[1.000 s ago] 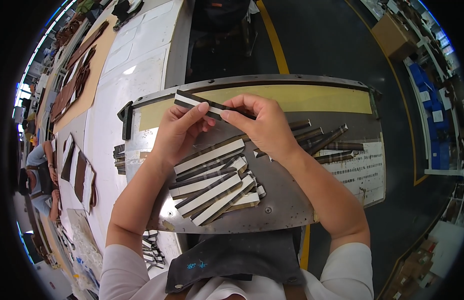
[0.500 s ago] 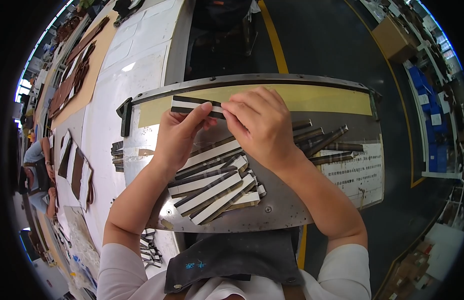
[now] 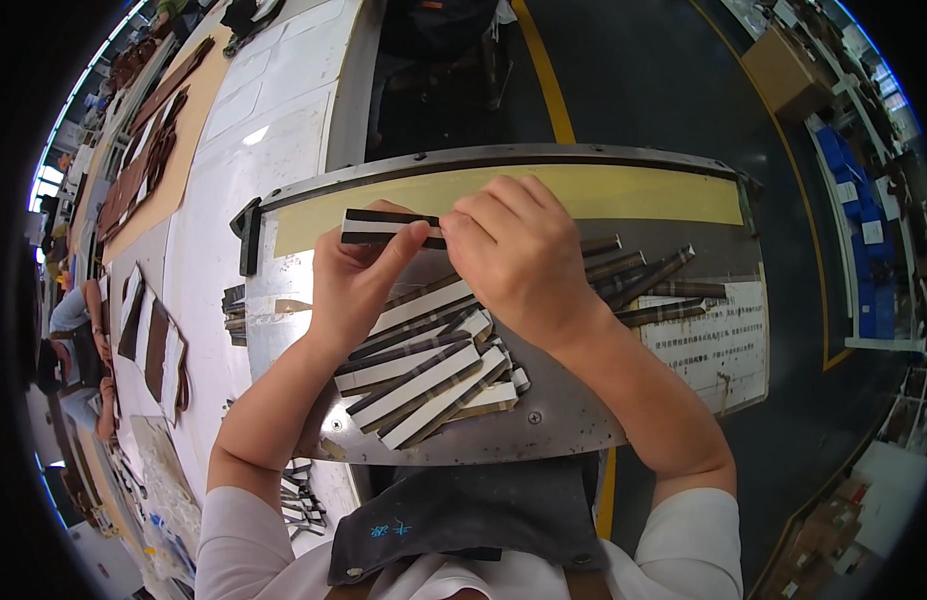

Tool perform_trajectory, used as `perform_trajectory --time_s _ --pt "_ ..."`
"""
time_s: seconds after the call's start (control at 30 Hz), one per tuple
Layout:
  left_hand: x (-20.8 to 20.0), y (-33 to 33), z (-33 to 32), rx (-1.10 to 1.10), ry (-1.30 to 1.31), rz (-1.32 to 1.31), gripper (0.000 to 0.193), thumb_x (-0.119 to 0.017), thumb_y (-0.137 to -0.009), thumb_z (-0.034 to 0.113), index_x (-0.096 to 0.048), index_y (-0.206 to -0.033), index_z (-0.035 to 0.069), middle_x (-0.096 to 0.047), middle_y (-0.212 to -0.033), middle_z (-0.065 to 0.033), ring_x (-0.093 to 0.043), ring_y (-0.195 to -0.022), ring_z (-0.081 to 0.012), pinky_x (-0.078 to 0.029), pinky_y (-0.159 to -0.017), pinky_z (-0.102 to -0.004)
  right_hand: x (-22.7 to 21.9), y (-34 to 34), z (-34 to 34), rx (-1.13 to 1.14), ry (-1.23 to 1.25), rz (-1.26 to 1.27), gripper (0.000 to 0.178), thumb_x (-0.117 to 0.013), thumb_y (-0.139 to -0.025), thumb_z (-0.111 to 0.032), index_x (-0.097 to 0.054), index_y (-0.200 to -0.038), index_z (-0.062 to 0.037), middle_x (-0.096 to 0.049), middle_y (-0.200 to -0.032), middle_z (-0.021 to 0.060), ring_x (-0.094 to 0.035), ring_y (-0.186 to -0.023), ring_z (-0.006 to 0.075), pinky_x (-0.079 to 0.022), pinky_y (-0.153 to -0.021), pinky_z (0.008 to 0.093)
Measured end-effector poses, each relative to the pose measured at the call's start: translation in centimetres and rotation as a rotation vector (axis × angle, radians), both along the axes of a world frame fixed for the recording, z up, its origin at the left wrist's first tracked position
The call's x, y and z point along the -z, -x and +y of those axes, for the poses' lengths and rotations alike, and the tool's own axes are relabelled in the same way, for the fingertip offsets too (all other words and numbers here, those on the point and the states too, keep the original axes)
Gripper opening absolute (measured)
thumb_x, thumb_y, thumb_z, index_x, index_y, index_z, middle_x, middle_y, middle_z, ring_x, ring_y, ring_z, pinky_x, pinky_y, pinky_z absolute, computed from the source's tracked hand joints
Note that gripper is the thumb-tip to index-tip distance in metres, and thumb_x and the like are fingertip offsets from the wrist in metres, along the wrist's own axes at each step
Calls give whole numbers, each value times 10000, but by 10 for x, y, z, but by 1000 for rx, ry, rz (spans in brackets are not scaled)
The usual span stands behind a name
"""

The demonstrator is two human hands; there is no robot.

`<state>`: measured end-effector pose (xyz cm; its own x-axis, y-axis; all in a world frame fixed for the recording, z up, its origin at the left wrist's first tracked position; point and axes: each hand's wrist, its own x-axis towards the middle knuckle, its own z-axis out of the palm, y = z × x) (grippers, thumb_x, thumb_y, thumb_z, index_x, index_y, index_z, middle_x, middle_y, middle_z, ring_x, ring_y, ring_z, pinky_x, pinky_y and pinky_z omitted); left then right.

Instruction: Applying adhesive strips and aligning striped leather components for assembly.

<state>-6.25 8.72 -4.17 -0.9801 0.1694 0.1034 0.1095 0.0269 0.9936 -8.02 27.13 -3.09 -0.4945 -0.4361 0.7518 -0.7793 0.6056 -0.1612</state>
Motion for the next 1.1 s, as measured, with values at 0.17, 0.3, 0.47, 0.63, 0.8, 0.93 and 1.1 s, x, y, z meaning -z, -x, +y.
perform_trajectory --time_s 0.17,0.3,0.47,0.63,0.8,0.93,1.1 --pt "0 -1 1 -6 -31 -31 159 -677 -931 114 -664 -1011 -23 -684 -866 1 -526 -705 -22 -442 -604 -204 2 0 -1 10 -6 31 184 -727 -632 1 -617 -778 -21 -598 -785 59 -586 -754 229 -476 -685 350" --pt "-1 -2 4 -26 -140 -11 145 -676 -923 95 -666 -1006 -24 -695 -878 -9 -569 -731 -30 -466 -644 -213 2 0 -4 17 14 67 191 -710 -621 14 -601 -770 -34 -584 -774 59 -578 -747 232 -466 -671 344" --pt "-8 -2 5 -42 -110 -20 128 -661 -917 70 -669 -996 -31 -701 -879 -16 -583 -739 -31 -471 -649 -212 4 2 -6 7 76 45 207 -698 -608 26 -577 -758 -49 -578 -769 56 -574 -730 236 -462 -657 342" --pt "-9 -3 4 -71 -85 -75 153 -673 -914 109 -682 -942 -42 -684 -795 2 -549 -681 -17 -449 -587 -206 6 -1 -6 -25 201 -94 227 -699 -612 46 -572 -759 -71 -598 -752 46 -579 -697 241 -468 -635 343" --pt "-5 0 -2 -93 82 -154 297 -687 -918 221 -707 -786 -44 -592 -618 46 -445 -559 -5 -327 -457 -217 6 -3 -2 -45 338 -274 206 -706 -644 43 -601 -792 -55 -632 -777 58 -603 -715 260 -485 -645 350" --pt "-6 -1 1 -111 -20 -146 345 -690 -917 253 -705 -740 -42 -557 -581 56 -409 -533 -6 -281 -435 -228 2 -2 -5 -47 332 -236 178 -746 -724 -8 -683 -887 -42 -668 -825 67 -625 -719 252 -492 -658 348" --pt "-9 -2 4 -37 -90 -84 211 -665 -936 172 -721 -913 -31 -640 -726 26 -475 -638 -1 -360 -524 -195 -3 -7 4 -86 457 -772 136 -764 -809 -108 -711 -903 -24 -677 -796 37 -583 -699 122 -471 -660 270"
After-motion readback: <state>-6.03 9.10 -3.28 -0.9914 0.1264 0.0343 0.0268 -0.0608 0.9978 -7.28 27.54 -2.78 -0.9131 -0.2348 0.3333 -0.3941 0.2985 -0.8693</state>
